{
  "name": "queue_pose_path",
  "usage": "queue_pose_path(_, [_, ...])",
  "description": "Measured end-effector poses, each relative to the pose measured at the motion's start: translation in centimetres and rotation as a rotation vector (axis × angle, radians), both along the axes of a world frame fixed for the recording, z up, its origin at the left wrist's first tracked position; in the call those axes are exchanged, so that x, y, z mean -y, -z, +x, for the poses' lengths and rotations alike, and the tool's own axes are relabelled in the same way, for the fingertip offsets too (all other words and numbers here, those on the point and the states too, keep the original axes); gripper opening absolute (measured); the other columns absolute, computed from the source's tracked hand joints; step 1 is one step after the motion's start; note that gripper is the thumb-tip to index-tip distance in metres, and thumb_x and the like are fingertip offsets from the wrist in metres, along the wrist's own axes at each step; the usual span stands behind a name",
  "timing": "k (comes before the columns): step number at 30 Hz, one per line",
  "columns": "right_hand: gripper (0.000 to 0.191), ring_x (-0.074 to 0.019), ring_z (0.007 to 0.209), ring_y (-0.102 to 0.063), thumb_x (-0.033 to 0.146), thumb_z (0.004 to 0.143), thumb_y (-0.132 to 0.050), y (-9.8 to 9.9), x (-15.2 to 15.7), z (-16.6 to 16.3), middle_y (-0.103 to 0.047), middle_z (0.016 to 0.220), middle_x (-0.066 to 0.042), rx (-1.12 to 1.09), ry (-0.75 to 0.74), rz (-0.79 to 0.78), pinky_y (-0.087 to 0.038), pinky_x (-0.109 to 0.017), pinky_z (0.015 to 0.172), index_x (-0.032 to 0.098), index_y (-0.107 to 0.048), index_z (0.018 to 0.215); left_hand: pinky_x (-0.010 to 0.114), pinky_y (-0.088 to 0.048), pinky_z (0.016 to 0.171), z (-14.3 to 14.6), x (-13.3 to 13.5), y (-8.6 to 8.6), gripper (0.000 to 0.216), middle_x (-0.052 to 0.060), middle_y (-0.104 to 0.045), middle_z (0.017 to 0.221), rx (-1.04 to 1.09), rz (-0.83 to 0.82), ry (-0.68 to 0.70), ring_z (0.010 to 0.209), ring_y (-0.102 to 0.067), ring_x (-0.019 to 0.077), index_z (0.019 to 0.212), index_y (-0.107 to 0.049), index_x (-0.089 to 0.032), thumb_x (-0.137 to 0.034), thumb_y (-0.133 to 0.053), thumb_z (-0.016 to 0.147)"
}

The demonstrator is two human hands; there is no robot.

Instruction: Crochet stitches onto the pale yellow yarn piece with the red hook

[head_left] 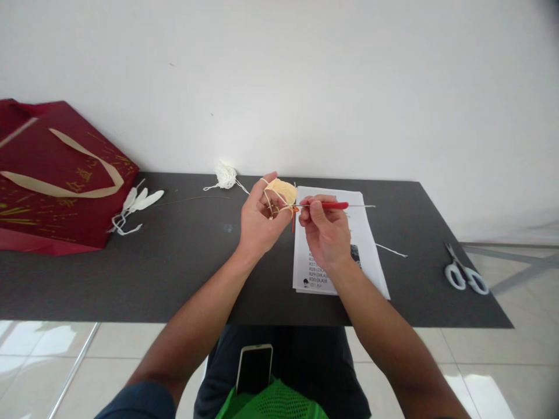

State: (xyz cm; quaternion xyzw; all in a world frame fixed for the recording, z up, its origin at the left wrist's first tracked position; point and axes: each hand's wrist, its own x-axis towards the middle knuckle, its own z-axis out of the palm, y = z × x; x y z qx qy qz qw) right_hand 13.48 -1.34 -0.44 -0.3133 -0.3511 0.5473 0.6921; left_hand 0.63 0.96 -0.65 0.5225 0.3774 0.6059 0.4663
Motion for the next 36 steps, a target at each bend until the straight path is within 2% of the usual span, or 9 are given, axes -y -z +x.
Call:
queue_pose_path(6, [0.020, -0.0063, 0.061, -0.058, 0.036, 0.082, -0.083, 0.1, -0.2, 0.4, -0.068, 0.086, 0.003, 0.032, 0.055, 0.094, -0.050, -0.023, 0.058, 0.024, -0.067, 0.083, 0.024, -0.042, 0.055, -0.1, -0.1, 0.5, 0.069, -0.005, -0.061, 0.074, -0.011, 0.007, -0.008, 0.057, -0.053, 0.0093, 0.139, -0.054, -0.025, -0.015, -0.074, 0.074])
queue_pose_path(16, [0.006, -0.0074, 0.061, -0.061, 0.028, 0.091, -0.073, 1.3, -0.4, 0.6, -0.067, 0.091, 0.002, 0.238, 0.181, 0.286, -0.052, -0.026, 0.057, 0.025, -0.068, 0.092, 0.023, -0.041, 0.055, -0.1, 0.1, -0.1, 0.070, -0.006, -0.062, 0.073, -0.022, -0.016, -0.016, 0.056, -0.054, 0.0083, 0.138, -0.055, -0.022, -0.013, -0.074, 0.072])
queue_pose_path(36, [0.007, -0.0101, 0.065, -0.067, 0.030, 0.091, -0.074, 1.7, -0.3, 0.4, -0.070, 0.093, 0.001, 0.279, 0.228, 0.332, -0.058, -0.028, 0.060, 0.027, -0.070, 0.095, 0.022, -0.044, 0.054, 0.0, 0.4, -0.7, 0.068, -0.005, -0.064, 0.071, -0.011, -0.021, -0.043, 0.056, -0.052, 0.0082, 0.136, -0.056, -0.019, -0.013, -0.074, 0.071])
